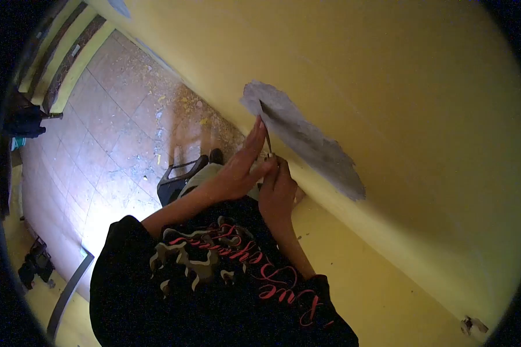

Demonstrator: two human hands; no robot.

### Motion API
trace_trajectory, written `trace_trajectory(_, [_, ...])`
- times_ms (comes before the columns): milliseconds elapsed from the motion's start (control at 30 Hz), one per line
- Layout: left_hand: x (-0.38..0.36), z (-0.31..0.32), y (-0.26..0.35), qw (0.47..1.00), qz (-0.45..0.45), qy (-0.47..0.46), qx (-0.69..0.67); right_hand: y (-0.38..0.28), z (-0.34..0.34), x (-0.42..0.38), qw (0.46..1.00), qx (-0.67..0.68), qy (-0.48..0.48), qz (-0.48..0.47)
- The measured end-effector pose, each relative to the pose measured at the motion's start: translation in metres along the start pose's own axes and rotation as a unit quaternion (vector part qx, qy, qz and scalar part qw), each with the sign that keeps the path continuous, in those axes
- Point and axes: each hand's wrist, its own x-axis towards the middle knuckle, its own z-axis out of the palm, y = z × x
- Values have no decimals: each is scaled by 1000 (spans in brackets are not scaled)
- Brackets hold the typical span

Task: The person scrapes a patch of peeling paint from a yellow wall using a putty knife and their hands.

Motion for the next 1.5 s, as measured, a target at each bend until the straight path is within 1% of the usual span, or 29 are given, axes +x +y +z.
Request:
trace_trajectory(33, [2,0,0,1000,12,-13,-9,0,-1,3,1000,4,13,-28])
trace_trajectory(67, [5,-6,-5,1000,13,-16,-9,1,7,8,1000,6,16,-26])
trace_trajectory(133, [14,-22,-18,999,-13,50,17,-19,23,27,999,28,-25,23])
trace_trajectory(167, [9,-18,-17,999,-13,49,17,-14,20,19,999,29,-25,24])
trace_trajectory(233, [4,-11,-13,999,-20,28,-28,-5,14,9,999,33,-19,24])
trace_trajectory(267, [11,-13,-15,999,-13,33,-25,-3,20,17,999,34,-18,13])
trace_trajectory(333, [11,-14,-15,999,-12,40,23,-1,30,19,998,18,40,-37])
trace_trajectory(367, [7,-15,-14,999,-17,42,21,1,28,14,999,16,36,-35])
trace_trajectory(433, [6,-26,-10,1000,-10,10,22,-4,25,8,998,57,-18,19])
trace_trajectory(467, [8,-24,-11,1000,-7,12,24,-3,27,8,998,58,-18,15])
trace_trajectory(533, [7,-15,-11,998,17,-6,55,4,34,5,993,101,51,21])
trace_trajectory(567, [1,-13,-13,999,12,-11,50,10,34,-1,993,98,51,29])
trace_trajectory(633, [4,-20,-9,999,15,-17,27,15,31,1,997,53,47,-41])
trace_trajectory(667, [1,-18,-1,1000,7,-21,22,16,25,-5,997,51,45,-30])
trace_trajectory(733, [11,-23,10,999,43,14,2,-10,15,8,998,35,16,-53])
trace_trajectory(767, [13,-25,11,999,43,9,1,-19,12,14,998,37,20,-49])
trace_trajectory(833, [24,-30,8,997,31,67,33,-32,7,29,998,29,-17,-43])
trace_trajectory(867, [22,-29,10,997,34,65,34,-30,4,25,998,31,-14,-44])
trace_trajectory(933, [15,-25,16,999,17,1,35,-21,-3,10,1000,13,-14,4])
trace_trajectory(1033, [13,-24,14,999,33,22,17,-28,7,5,999,41,11,-5])
trace_trajectory(1133, [16,-32,17,999,41,17,8,-25,10,5,998,65,-4,-8])
trace_trajectory(1167, [14,-31,18,999,42,17,8,-23,6,3,998,65,-3,-9])
trace_trajectory(1233, [15,-30,18,998,43,-27,41,-20,0,7,998,56,-7,-31])
trace_trajectory(1267, [21,-34,16,998,43,-28,41,-28,3,15,998,57,-6,-31])
trace_trajectory(1333, [29,-39,15,996,52,35,60,-43,7,26,999,33,-14,-26])
trace_trajectory(1367, [23,-37,16,996,53,31,60,-34,5,17,999,35,-10,-24])
trace_trajectory(1433, [18,-39,23,998,40,-26,29,-40,1,10,999,-4,3,-47])
trace_trajectory(1467, [23,-39,20,998,42,-22,31,-41,2,16,999,-4,2,-52])
trace_trajectory(1500, [26,-36,16,998,51,3,36,-39,3,19,1000,20,2,-22])
